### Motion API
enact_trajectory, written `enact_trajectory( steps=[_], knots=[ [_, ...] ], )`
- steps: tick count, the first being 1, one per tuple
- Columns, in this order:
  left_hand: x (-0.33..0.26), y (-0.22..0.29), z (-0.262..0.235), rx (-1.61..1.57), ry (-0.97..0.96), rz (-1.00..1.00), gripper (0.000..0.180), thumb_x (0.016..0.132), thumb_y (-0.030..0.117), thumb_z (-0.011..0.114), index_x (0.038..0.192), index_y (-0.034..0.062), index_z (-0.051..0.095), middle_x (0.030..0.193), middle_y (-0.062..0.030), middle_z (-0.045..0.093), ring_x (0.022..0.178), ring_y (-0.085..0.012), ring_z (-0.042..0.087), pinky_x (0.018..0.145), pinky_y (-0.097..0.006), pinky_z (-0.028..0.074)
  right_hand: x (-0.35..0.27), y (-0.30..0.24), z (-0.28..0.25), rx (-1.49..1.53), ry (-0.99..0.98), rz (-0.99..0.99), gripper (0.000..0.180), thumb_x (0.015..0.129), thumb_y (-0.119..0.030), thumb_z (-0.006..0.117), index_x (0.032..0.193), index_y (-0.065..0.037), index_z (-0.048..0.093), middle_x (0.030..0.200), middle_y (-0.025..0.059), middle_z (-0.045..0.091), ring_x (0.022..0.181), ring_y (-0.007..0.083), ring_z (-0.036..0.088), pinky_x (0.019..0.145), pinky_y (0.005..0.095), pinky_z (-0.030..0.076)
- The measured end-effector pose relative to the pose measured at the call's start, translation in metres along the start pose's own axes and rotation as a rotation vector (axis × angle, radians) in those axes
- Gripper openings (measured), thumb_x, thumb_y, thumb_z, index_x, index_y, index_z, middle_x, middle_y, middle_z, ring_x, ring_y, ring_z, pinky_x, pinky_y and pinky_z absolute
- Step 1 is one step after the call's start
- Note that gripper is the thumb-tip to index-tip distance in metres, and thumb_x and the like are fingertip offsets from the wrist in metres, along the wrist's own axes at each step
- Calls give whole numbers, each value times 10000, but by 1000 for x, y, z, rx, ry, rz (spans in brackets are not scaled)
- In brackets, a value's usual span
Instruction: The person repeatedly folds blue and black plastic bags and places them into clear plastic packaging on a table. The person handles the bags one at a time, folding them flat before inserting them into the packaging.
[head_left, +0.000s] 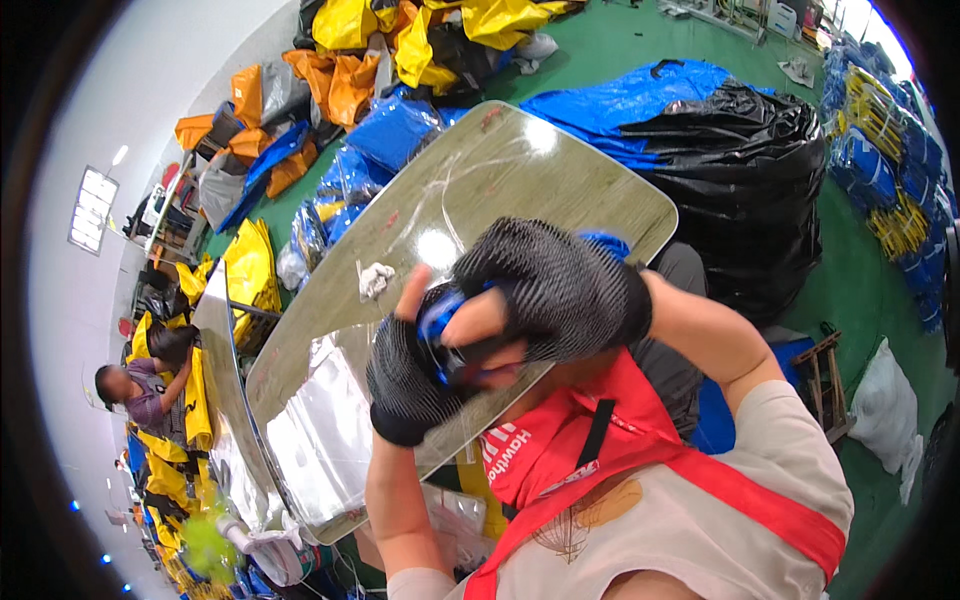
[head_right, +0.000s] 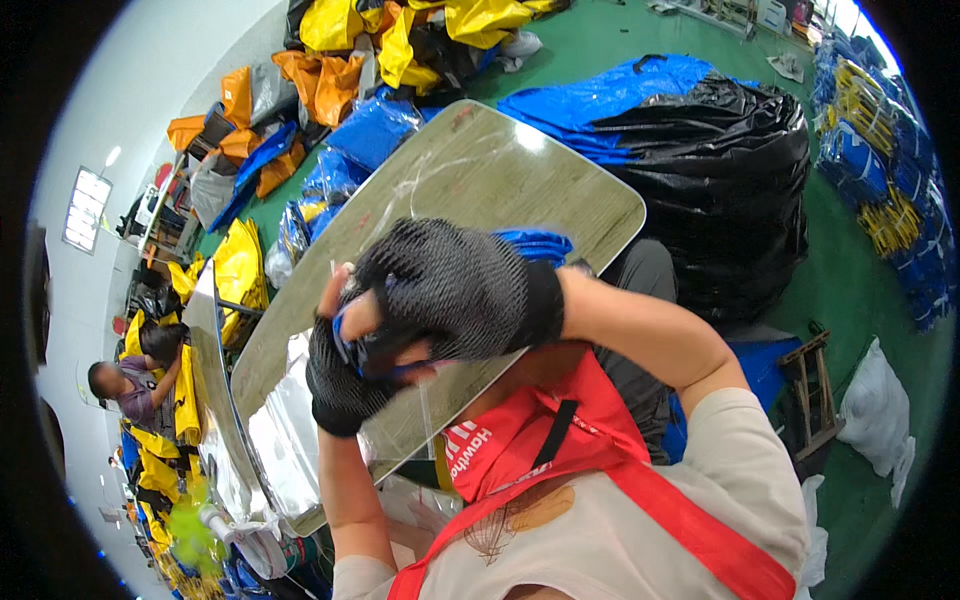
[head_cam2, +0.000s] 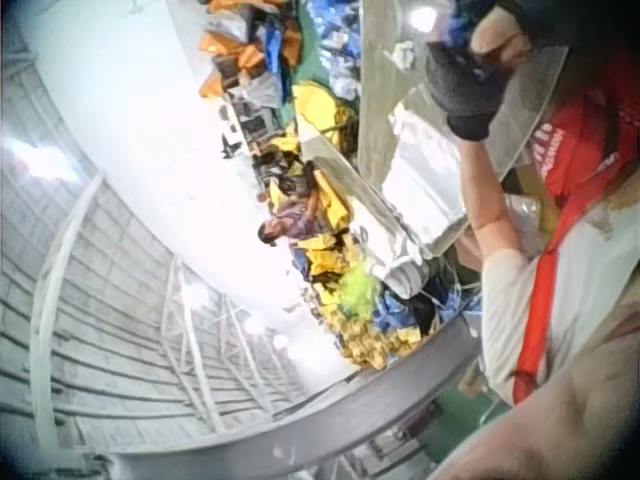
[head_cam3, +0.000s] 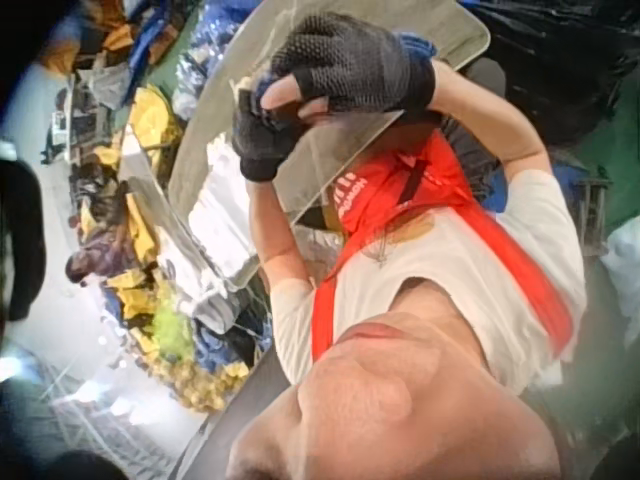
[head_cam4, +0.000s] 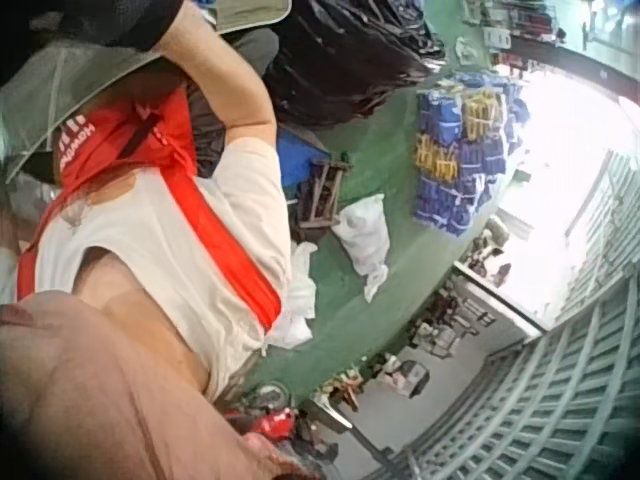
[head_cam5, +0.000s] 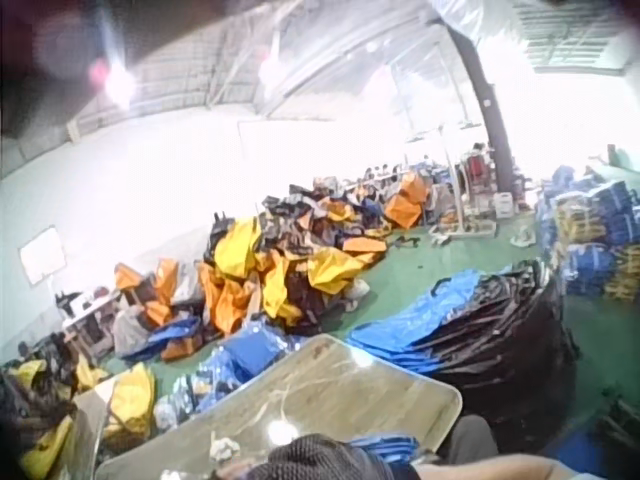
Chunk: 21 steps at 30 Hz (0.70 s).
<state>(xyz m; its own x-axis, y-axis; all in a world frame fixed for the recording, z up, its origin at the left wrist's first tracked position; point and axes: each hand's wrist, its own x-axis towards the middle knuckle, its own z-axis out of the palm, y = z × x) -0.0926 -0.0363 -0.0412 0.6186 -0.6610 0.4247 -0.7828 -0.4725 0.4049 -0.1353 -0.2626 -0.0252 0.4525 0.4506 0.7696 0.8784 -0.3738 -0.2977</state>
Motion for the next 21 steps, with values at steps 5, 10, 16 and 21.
enact_trajectory(
  steps=[5,10,16,21],
  knots=[
    [-28,-67,19,-217,319,-86,911,543,424,893,1249,35,469,1170,-131,572,1086,-280,563,945,-383,438,-47,5,-26,-238,546,538,731,744,-389,762,1269,29,474,1249,196,531,1141,314,531,975,378,410],
    [-25,-61,61,-722,477,-290,965,561,409,897,1313,47,411,1239,-111,514,1141,-234,511,974,-377,411,-104,57,4,787,612,1149,303,889,-253,627,1035,9,666,895,28,669,791,76,574,723,213,447],
    [-22,-46,51,-958,584,-449,736,906,590,460,1349,6,389,1215,-129,538,1118,-230,531,992,-366,393,-72,31,31,298,760,886,228,919,-195,592,967,4,693,866,42,694,793,85,606,720,237,475],
    [-22,-64,42,-619,637,-514,496,971,424,458,1110,-18,635,1001,-114,646,892,-196,611,837,-306,474,-58,42,25,32,664,833,223,925,-204,586,997,-18,686,884,84,705,811,117,643,760,246,485]
  ],
)
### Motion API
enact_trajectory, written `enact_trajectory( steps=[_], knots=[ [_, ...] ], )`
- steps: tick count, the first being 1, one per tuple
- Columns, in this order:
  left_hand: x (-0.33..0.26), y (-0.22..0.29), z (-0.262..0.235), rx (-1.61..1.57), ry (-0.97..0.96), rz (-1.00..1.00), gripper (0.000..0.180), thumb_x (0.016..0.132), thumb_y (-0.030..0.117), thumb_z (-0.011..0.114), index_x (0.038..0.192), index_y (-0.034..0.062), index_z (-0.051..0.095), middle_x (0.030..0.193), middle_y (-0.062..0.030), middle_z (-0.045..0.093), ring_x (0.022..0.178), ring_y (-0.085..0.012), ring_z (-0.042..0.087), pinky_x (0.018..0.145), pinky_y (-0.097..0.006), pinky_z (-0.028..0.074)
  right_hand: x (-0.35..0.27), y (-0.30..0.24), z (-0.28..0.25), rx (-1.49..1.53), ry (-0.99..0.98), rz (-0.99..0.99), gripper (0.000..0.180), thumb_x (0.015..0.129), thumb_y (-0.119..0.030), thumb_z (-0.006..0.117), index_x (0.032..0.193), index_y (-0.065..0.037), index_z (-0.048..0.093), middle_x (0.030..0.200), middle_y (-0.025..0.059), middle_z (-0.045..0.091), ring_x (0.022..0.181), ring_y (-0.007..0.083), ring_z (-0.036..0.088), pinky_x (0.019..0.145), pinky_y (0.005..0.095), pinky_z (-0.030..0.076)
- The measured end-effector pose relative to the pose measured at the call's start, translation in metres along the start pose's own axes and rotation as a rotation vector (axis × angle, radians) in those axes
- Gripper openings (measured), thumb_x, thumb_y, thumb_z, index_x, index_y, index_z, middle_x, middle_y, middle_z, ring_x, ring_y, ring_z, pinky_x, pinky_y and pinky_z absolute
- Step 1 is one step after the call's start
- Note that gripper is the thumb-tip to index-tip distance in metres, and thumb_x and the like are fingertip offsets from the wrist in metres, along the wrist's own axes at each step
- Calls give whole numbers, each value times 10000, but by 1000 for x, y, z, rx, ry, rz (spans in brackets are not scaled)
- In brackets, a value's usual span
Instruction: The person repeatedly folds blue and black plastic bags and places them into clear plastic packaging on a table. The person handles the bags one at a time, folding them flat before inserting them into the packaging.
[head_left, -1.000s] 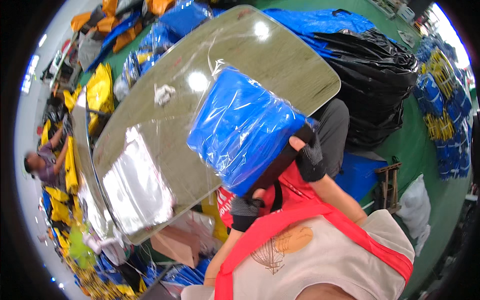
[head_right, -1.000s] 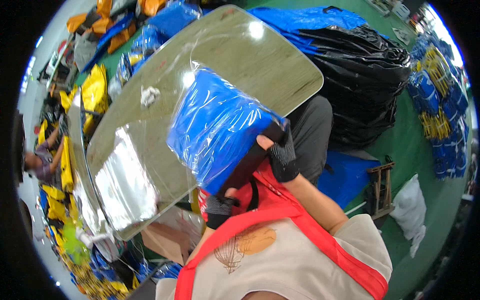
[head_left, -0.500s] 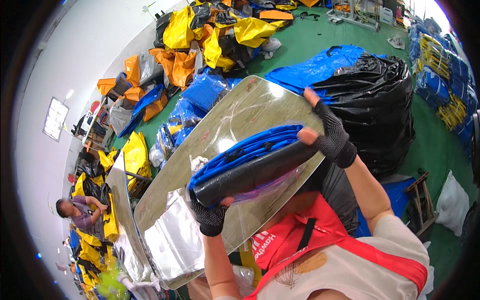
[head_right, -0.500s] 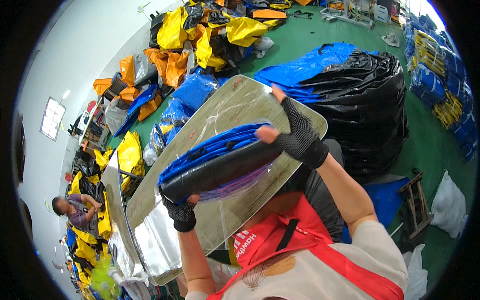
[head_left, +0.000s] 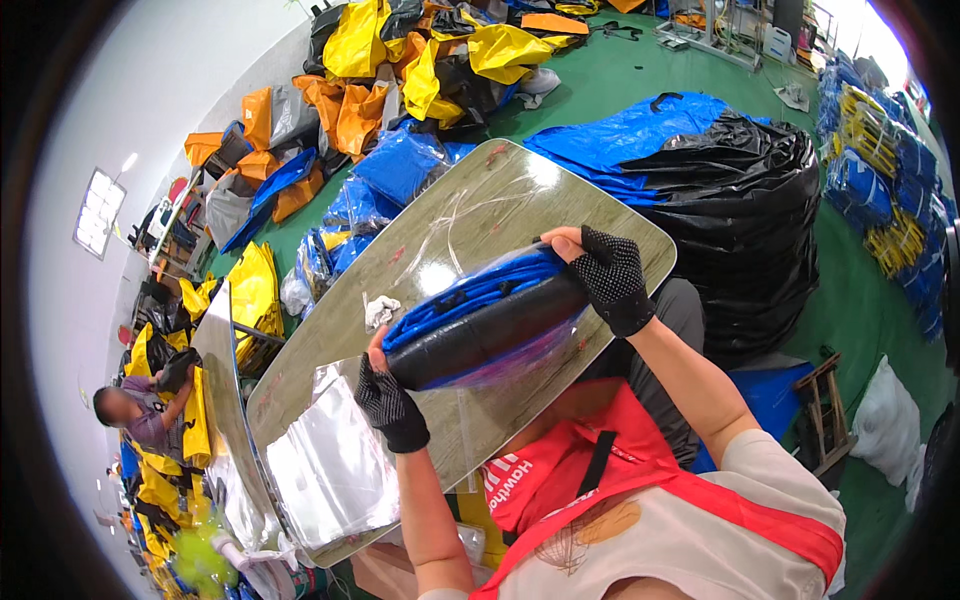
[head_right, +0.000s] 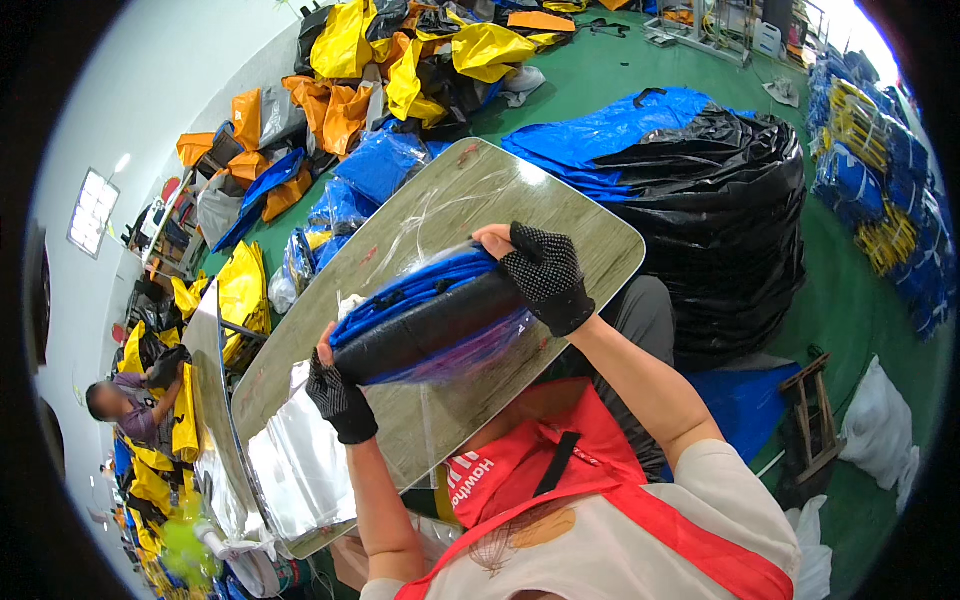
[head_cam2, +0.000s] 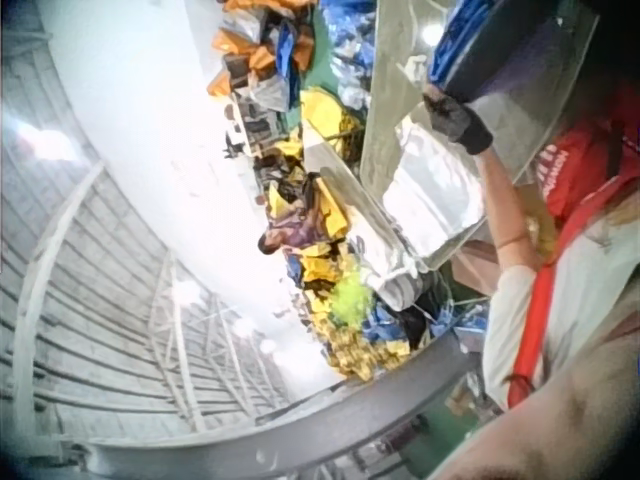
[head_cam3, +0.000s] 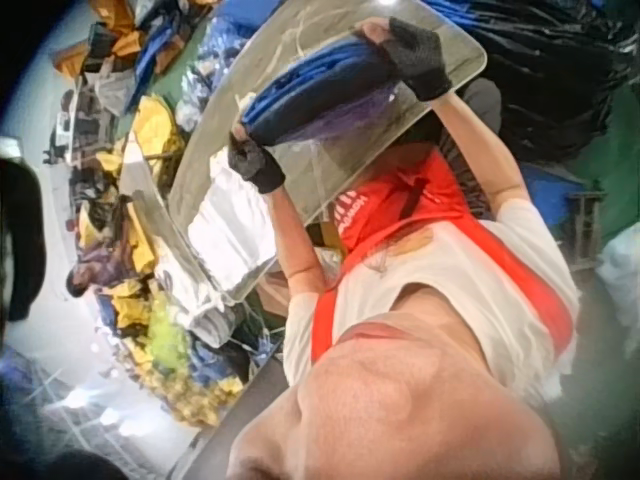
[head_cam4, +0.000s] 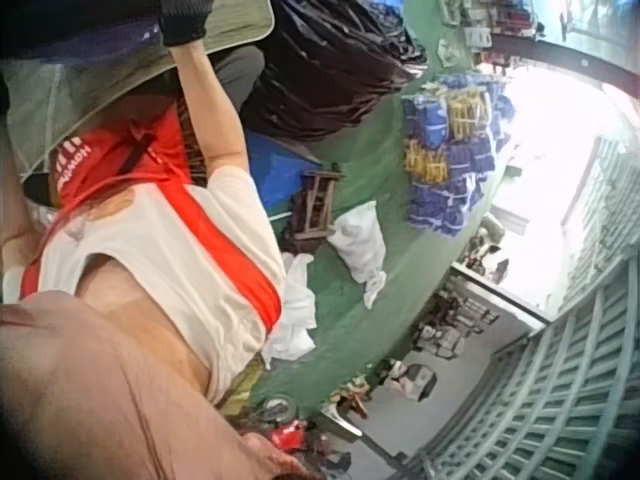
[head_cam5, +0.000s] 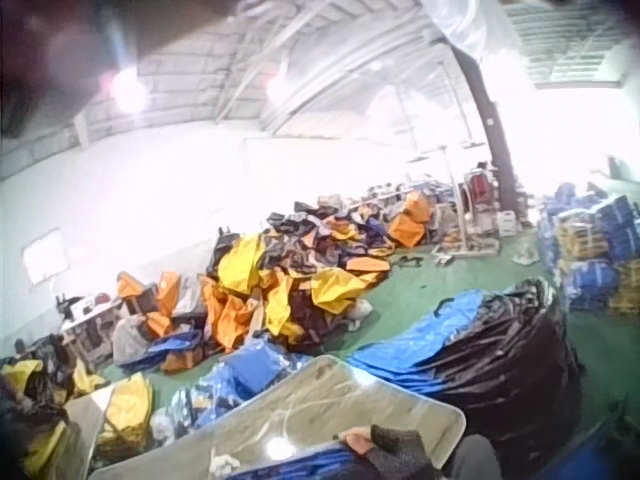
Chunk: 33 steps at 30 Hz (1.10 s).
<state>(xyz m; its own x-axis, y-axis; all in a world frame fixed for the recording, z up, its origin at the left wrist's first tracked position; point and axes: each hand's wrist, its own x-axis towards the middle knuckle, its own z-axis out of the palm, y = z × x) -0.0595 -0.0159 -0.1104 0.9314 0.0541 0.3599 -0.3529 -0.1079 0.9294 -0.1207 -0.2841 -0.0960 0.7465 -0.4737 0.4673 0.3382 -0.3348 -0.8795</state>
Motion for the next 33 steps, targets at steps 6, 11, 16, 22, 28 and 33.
enact_trajectory(
  steps=[6,11,16,22,28,33],
  knots=[
    [31,38,-7,143,233,334,442,1006,322,404,1054,-52,636,982,-160,675,919,-224,640,858,-332,486,33,-43,-2,130,-68,-85,220,918,-197,599,985,-9,691,873,78,708,822,122,646,780,263,491],
    [54,76,-21,-12,279,386,424,993,350,433,989,-35,610,923,-166,657,838,-228,656,786,-331,512,63,-88,-6,263,-11,-162,182,914,-135,598,967,14,689,870,36,681,792,98,601,771,245,483],
    [18,159,-60,-126,234,246,357,975,392,451,899,52,530,729,-123,611,607,-216,617,562,-310,511,42,-153,-33,346,74,-534,191,946,-182,550,963,-25,657,722,58,656,638,113,610,588,233,475],
    [55,91,-17,-88,-129,-66,327,954,386,496,941,71,580,712,-79,631,511,-170,584,465,-297,455,82,-66,-32,156,-256,98,209,938,-236,547,937,-46,633,668,47,604,565,126,578,492,256,441],
    [70,-163,18,-40,-186,-334,289,950,202,489,790,7,630,782,-93,668,549,-168,600,522,-296,474,-4,88,82,-670,-892,-145,425,876,-446,520,1131,-121,621,1096,162,635,1012,333,609,879,429,461],
    [67,-211,-6,-440,-293,-798,433,942,449,489,1030,40,600,849,-70,668,662,-181,614,595,-303,495,-14,102,113,-651,-786,-181,427,896,-468,481,1070,-118,653,1037,150,654,963,333,623,868,468,464]
  ],
)
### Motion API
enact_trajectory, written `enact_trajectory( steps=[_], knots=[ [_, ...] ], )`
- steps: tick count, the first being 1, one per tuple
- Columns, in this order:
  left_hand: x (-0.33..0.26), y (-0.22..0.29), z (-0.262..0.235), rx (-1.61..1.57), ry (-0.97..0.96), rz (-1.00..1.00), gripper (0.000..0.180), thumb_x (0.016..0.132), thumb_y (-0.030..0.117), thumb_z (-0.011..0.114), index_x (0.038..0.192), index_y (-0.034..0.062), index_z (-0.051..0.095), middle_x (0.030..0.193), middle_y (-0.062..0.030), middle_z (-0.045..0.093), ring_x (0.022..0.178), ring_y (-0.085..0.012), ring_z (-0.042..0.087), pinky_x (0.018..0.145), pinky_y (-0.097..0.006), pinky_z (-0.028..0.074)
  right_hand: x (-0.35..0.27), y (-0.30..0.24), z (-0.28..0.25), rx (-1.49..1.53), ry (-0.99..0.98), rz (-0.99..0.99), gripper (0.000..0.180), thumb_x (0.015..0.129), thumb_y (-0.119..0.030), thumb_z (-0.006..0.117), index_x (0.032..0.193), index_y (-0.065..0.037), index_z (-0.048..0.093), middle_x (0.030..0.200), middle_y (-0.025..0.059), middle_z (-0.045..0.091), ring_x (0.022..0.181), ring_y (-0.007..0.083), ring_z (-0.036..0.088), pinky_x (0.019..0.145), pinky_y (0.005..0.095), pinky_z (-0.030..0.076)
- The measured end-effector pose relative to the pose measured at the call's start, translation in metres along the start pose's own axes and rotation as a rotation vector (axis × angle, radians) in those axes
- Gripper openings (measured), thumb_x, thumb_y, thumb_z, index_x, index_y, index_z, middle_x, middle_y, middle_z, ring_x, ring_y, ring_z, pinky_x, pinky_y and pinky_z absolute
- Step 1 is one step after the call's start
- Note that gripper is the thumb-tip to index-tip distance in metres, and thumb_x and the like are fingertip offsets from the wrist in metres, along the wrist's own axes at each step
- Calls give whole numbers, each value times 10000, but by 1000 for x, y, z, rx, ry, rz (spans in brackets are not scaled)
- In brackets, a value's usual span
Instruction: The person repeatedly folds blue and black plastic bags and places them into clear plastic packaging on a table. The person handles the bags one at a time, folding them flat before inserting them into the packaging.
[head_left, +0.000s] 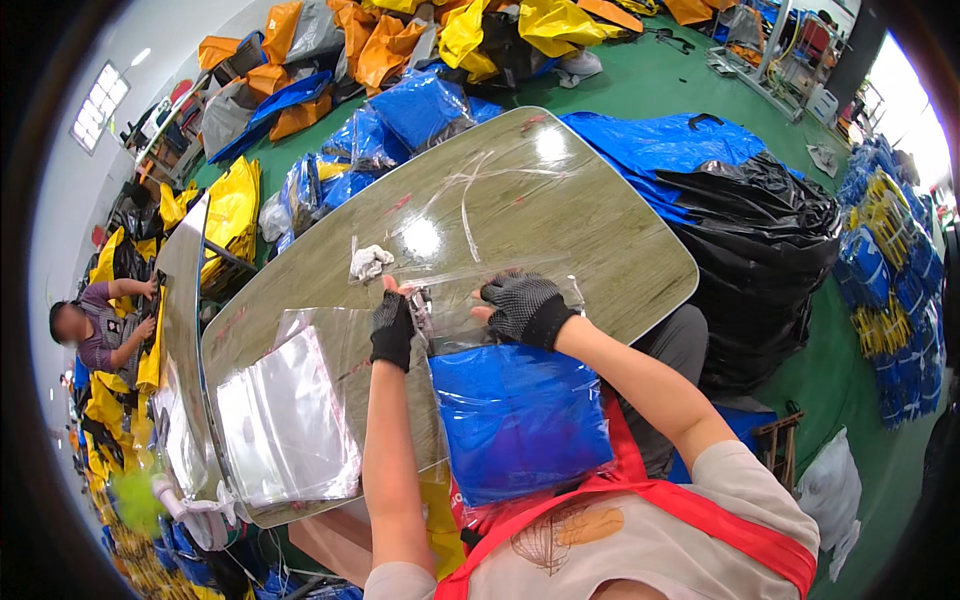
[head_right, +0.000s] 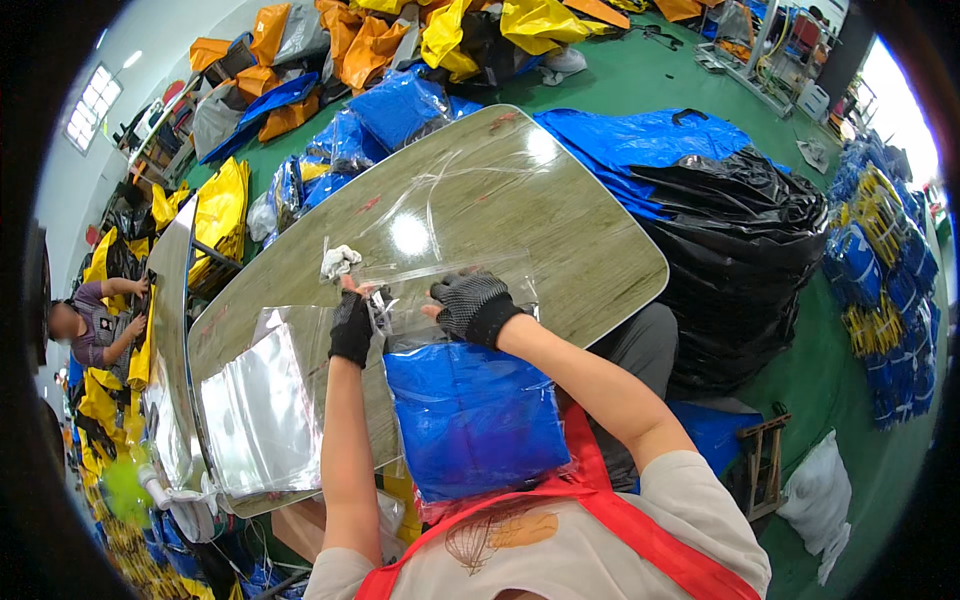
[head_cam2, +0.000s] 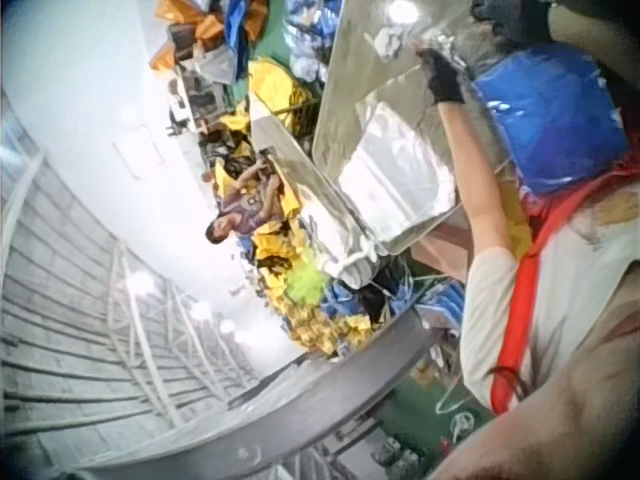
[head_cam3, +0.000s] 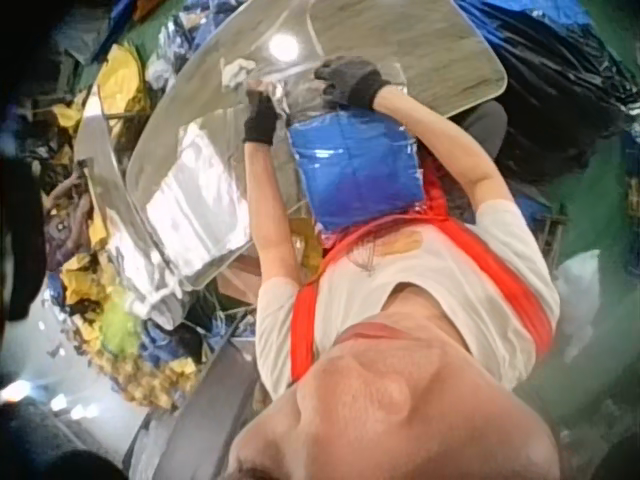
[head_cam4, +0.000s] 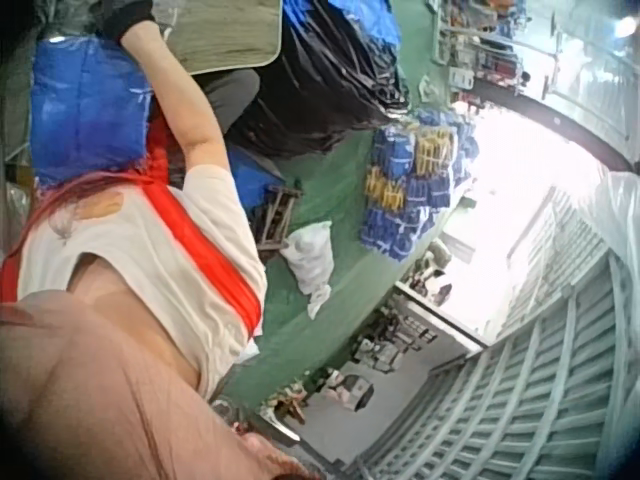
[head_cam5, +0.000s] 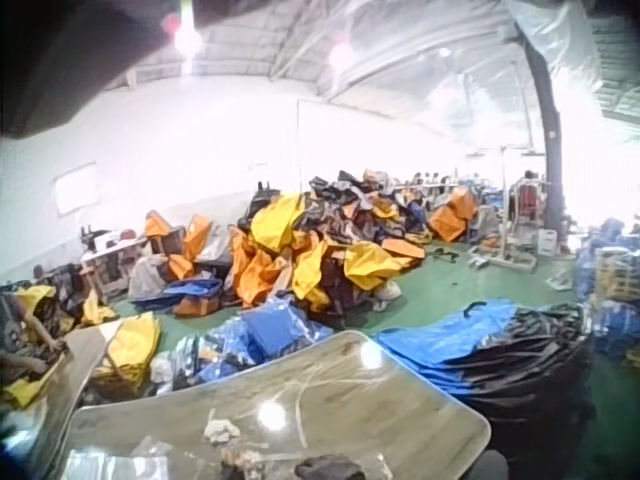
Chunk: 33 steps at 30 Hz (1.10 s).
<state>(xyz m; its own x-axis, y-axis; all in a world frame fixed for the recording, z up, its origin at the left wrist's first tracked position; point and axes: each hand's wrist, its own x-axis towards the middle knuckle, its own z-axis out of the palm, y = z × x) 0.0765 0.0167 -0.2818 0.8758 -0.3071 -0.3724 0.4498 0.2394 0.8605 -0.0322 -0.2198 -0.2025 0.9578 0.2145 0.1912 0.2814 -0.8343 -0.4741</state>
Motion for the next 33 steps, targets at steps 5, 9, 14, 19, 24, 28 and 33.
enact_trajectory(
  steps=[5,9,14,19,24,28,33],
  knots=[
    [-20,-13,15,473,53,339,305,935,279,564,1097,28,626,976,-72,654,827,-192,633,665,-347,551,62,-12,31,-72,-52,-161,159,808,-216,578,852,-104,683,871,148,650,851,327,643,730,433,517],
    [-32,6,18,86,2,153,284,947,214,545,1115,-3,618,939,-88,662,821,-181,643,687,-355,566,95,-19,50,-110,3,-289,160,789,-216,590,828,-92,684,815,143,655,803,313,656,691,422,527],
    [-37,7,10,484,15,329,322,956,237,530,1101,-37,615,964,-123,674,806,-188,661,712,-301,542,113,-18,54,-187,-26,-312,207,744,-314,660,840,-131,658,786,107,649,719,302,653,631,424,523],
    [-34,7,3,166,-23,193,396,974,300,465,1086,-48,620,987,-143,675,855,-203,657,729,-308,535,149,125,-53,-322,231,292,276,819,-302,579,887,-46,660,834,145,674,707,272,632,641,388,501],
    [-36,18,-31,425,89,105,382,953,328,501,1076,3,658,974,-95,688,759,-142,626,637,-272,494,51,168,-135,13,-225,668,399,846,-410,594,977,-39,659,840,97,673,573,183,540,527,320,447],
    [-35,47,-28,594,-45,-96,383,947,363,513,1115,46,647,927,-39,692,623,-69,507,510,-222,343,4,137,-24,884,-217,937,479,827,-483,650,1029,-49,662,793,65,649,420,110,390,417,263,356],
    [-49,55,-8,192,-141,-177,415,949,346,516,1196,18,571,1115,-145,630,863,-192,611,722,-273,470,6,141,0,1398,-182,752,344,863,-365,642,994,-48,672,869,63,640,582,123,482,514,259,423]
  ],
)
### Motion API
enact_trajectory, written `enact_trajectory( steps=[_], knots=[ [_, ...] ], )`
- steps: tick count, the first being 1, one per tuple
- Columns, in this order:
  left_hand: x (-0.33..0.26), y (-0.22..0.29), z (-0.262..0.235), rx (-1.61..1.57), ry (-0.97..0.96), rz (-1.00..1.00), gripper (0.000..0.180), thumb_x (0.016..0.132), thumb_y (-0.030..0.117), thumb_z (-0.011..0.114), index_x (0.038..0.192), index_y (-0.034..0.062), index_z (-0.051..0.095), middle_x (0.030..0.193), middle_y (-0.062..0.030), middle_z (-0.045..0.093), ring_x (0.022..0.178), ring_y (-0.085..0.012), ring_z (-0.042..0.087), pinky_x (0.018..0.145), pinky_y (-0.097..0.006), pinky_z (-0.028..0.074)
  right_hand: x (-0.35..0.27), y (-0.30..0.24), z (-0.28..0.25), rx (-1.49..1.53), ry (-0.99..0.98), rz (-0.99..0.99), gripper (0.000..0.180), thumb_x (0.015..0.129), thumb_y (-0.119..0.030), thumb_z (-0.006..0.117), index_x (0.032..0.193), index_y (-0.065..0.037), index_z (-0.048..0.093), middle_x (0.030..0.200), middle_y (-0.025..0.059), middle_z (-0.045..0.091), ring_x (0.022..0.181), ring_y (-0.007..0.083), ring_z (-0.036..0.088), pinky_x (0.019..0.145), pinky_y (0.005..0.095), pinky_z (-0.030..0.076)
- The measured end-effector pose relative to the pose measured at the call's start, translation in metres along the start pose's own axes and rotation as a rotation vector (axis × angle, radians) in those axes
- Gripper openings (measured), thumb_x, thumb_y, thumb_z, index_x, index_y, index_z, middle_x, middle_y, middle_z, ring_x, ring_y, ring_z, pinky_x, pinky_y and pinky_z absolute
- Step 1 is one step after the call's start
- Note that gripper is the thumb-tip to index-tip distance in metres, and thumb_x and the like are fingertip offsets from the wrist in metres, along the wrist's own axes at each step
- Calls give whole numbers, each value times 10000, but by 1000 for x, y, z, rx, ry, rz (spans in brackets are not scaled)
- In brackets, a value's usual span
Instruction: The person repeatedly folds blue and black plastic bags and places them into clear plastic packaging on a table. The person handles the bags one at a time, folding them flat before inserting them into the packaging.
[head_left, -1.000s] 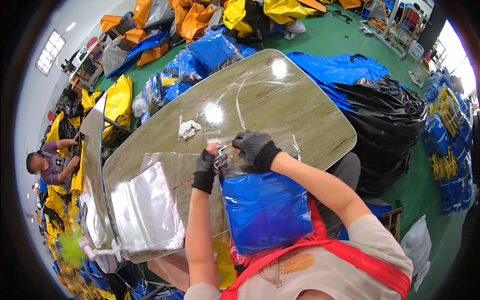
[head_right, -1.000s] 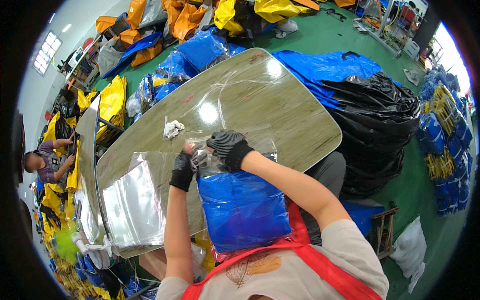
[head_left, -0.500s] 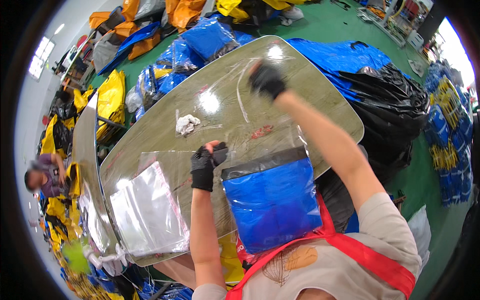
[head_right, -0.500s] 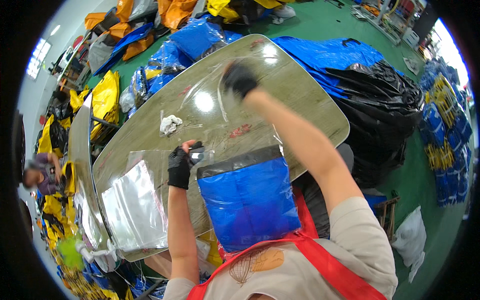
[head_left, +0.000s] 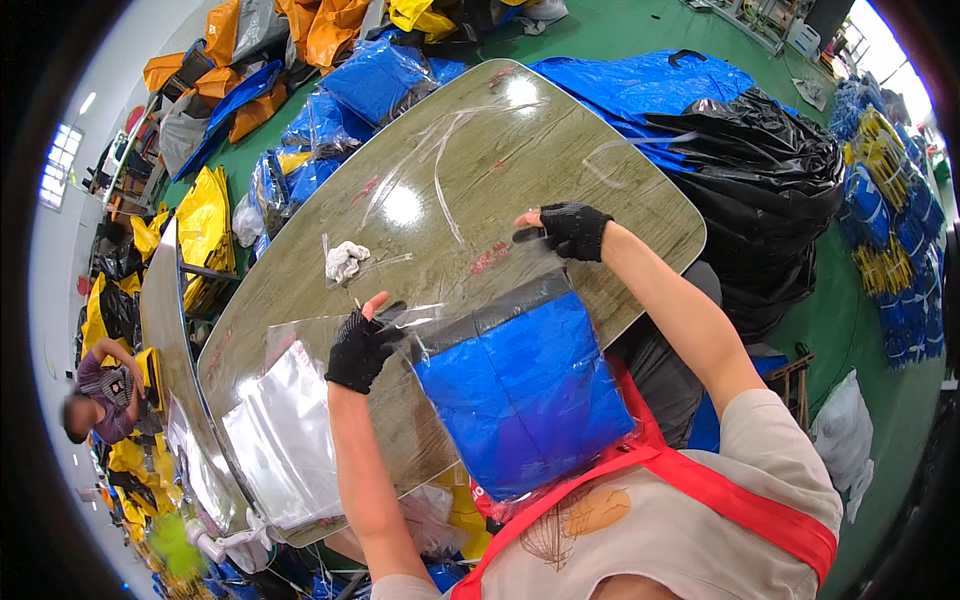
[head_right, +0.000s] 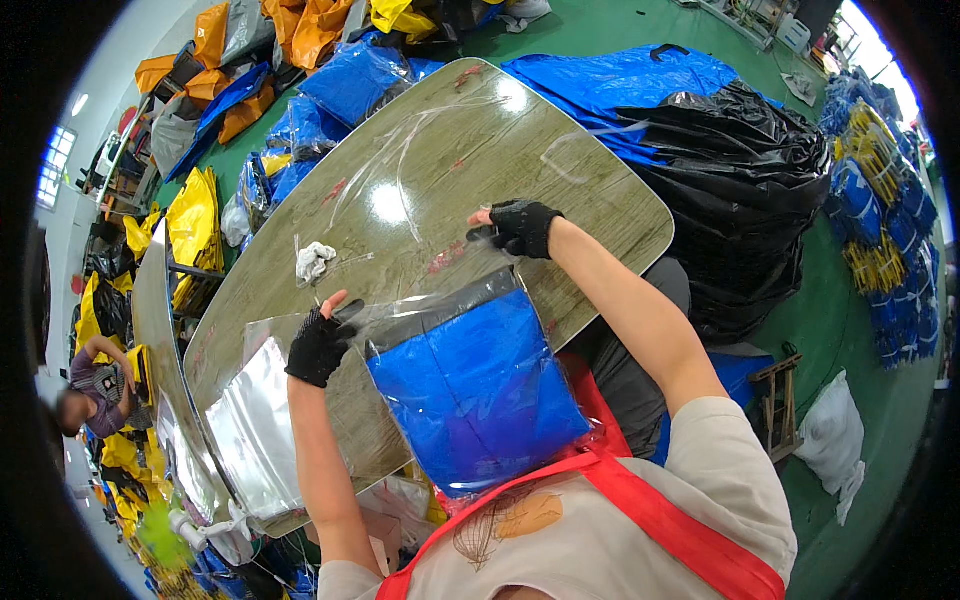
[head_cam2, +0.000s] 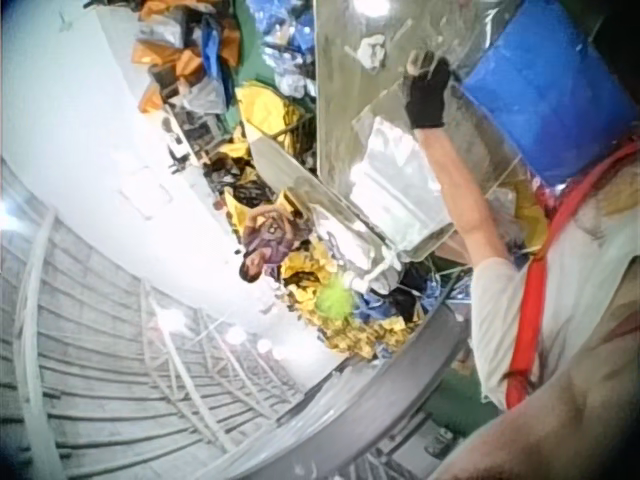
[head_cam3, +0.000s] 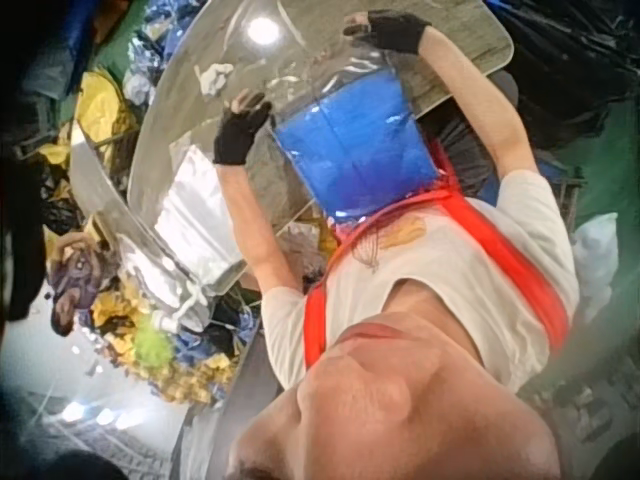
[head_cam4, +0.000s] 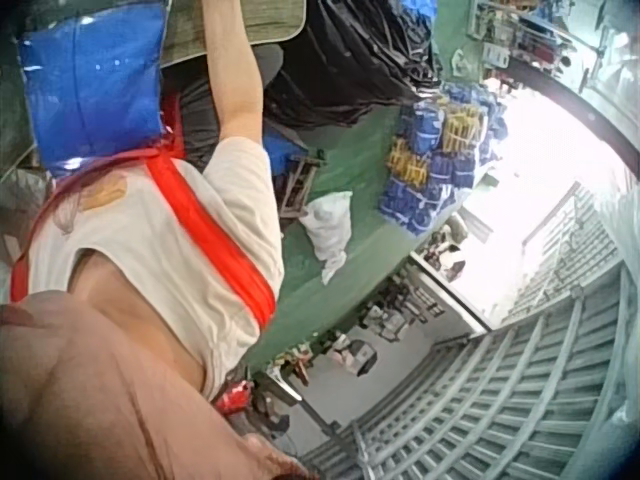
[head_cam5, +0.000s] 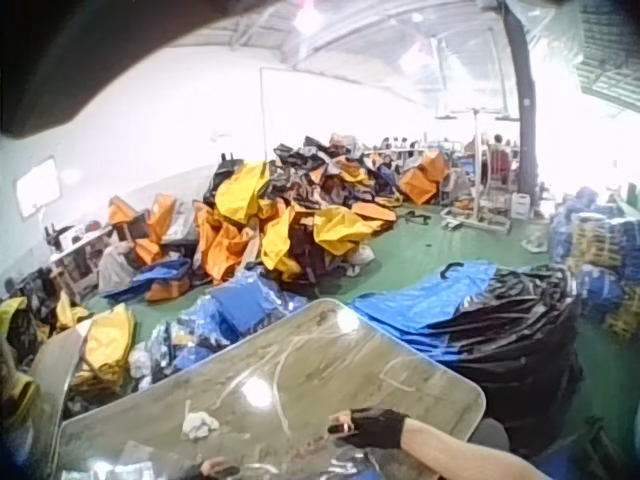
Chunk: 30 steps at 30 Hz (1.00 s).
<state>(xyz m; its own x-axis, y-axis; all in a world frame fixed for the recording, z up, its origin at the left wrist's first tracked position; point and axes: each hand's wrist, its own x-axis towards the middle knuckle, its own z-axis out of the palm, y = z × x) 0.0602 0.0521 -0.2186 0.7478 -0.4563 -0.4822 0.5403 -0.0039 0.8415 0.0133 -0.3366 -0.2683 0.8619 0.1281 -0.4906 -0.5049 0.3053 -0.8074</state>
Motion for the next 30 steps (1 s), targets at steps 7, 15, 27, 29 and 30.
enact_trajectory(
  steps=[7,15,27,29,30],
  knots=[
    [-44,-49,-17,316,-215,283,400,891,369,564,988,-15,625,1398,-222,419,1323,-302,370,1106,-401,223,-113,4,14,-470,-244,-456,192,915,-186,572,980,-41,680,1229,126,607,1098,175,584,888,302,457],
    [-50,34,60,1212,47,702,267,817,15,549,1065,53,641,1141,-142,633,1115,-310,563,963,-383,419,-143,-49,52,-1527,-62,-352,259,831,-341,605,957,-140,710,1144,138,624,971,292,626,842,381,486],
    [-74,-101,79,241,50,53,784,759,433,749,1340,8,438,1288,-132,513,1139,-256,508,988,-385,402,-41,-51,-199,-1266,991,-975,196,830,-186,610,987,-79,656,908,127,675,828,295,648,760,392,507],
    [-62,-56,92,262,56,107,723,734,399,780,1283,14,510,1222,-116,568,1089,-240,546,962,-376,430,-13,-81,-268,-1864,1444,-962,274,875,-278,516,977,-76,670,1078,129,657,991,311,627,870,484,459],
    [-34,-39,44,219,82,85,724,783,458,705,1311,23,471,1251,-109,546,1116,-254,529,977,-393,427,-11,-86,-300,-1963,1375,-775,293,879,-293,509,1013,-88,670,1148,126,632,1053,316,603,911,510,428]
  ],
)
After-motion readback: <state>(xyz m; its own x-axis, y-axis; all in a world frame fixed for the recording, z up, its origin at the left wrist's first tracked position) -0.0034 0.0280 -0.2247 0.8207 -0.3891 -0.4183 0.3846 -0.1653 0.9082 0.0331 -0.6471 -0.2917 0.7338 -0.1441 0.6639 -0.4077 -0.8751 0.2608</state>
